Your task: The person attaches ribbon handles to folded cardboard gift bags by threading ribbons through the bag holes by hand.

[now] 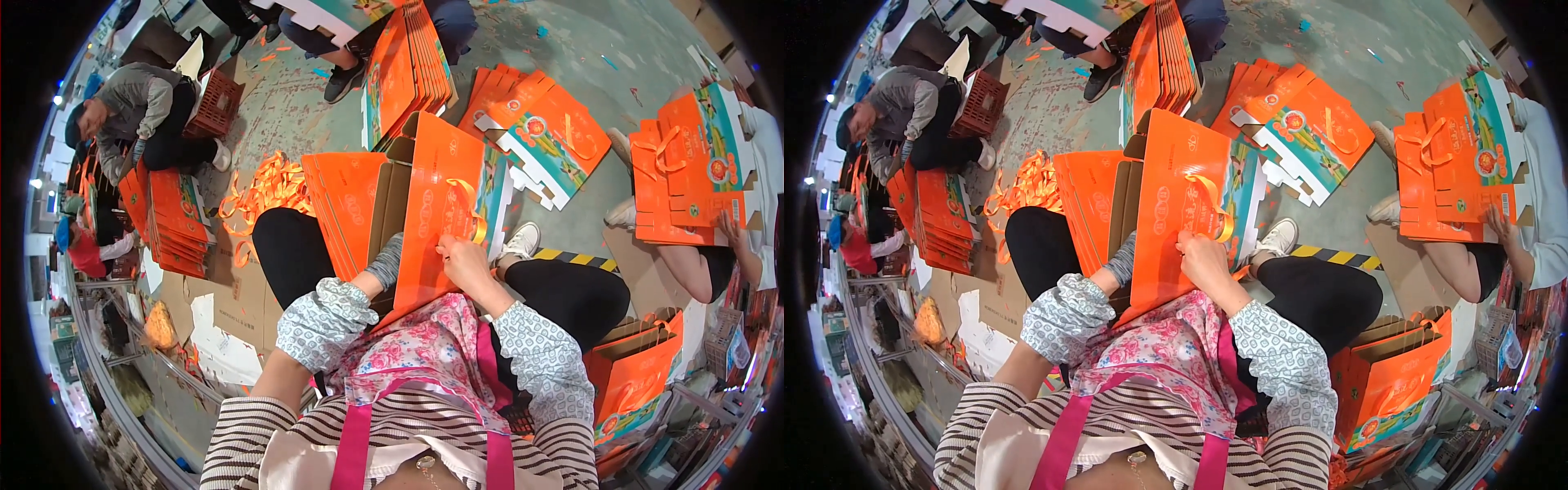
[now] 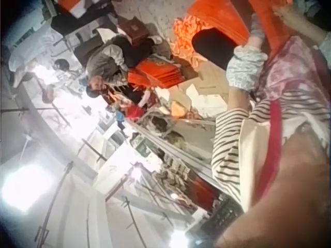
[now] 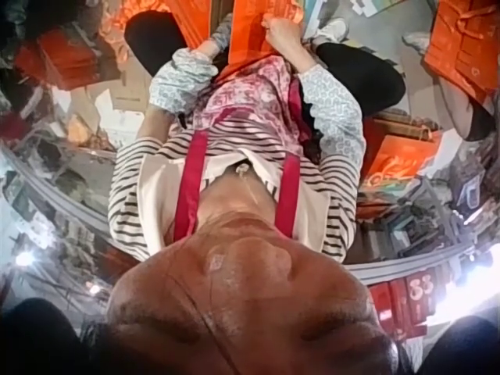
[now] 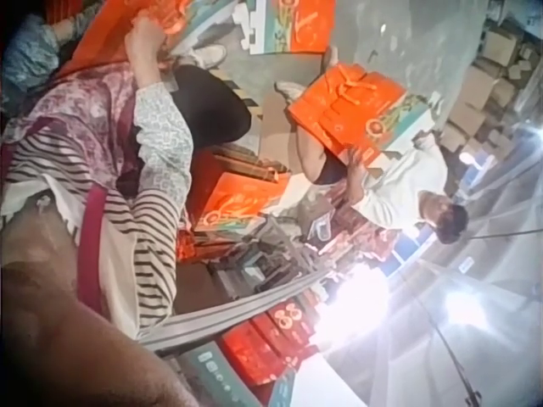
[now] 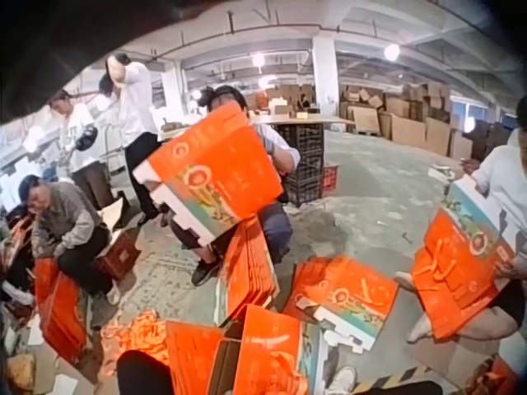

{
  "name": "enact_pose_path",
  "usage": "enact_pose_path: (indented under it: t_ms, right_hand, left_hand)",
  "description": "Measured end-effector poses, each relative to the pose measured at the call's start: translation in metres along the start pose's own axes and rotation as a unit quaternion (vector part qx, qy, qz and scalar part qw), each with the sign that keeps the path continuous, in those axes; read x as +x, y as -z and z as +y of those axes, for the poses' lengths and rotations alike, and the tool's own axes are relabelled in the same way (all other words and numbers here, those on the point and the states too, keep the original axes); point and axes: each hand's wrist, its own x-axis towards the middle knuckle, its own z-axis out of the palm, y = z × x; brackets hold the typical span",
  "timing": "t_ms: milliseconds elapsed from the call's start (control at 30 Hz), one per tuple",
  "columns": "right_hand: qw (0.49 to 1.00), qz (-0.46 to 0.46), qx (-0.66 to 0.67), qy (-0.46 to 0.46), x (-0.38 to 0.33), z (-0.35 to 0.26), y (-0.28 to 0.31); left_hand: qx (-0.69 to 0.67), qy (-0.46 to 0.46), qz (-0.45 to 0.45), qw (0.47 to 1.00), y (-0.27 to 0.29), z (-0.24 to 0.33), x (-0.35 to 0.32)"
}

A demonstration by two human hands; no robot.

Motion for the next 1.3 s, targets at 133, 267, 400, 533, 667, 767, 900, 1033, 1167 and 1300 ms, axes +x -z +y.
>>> enact_pose_path:
  t_ms: [133,267,400,533,667,767,900,1033,1167,1300]
  right_hand:
    - [0.997,-0.047,0.025,-0.052,0.001,-0.004,0.011]
    - [0.99,-0.09,0.036,-0.098,0.002,-0.003,0.02]
    - [0.991,-0.105,0.019,-0.083,0.001,-0.003,0.022]
    - [0.994,-0.09,0.038,-0.043,-0.001,-0.005,0.019]
    - [0.998,-0.048,0.044,-0.008,-0.004,-0.002,0.014]
    - [0.997,-0.06,0.035,-0.015,-0.003,-0.001,0.014]
    - [0.995,-0.083,0.033,-0.036,0.0,-0.001,0.017]
    - [0.987,-0.133,0.049,-0.079,0.003,-0.004,0.025]
    - [0.985,-0.139,0.038,-0.098,0.0,0.0,0.024]
    - [0.98,-0.148,0.035,-0.125,0.0,-0.001,0.025]
  left_hand:
    - [0.064,0.017,-0.01,0.998,-0.003,0.03,-0.004]
    - [0.307,-0.015,-0.055,0.95,-0.005,0.06,-0.008]
    - [0.309,0.013,-0.052,0.95,-0.002,0.066,-0.009]
    - [0.273,0.039,-0.074,0.958,0.003,0.048,-0.008]
    - [-0.113,0.113,-0.011,0.987,-0.003,0.02,-0.008]
    - [-0.132,0.068,0.029,0.989,-0.008,0.018,-0.007]
    - [0.219,-0.056,-0.014,0.974,-0.006,0.029,-0.006]
    - [0.043,0.012,0.022,0.999,-0.003,-0.02,-0.009]
    - [-0.138,0.042,0.029,0.989,-0.006,0.017,-0.017]
    - [-0.131,0.101,0.054,0.985,-0.011,0.04,-0.018]
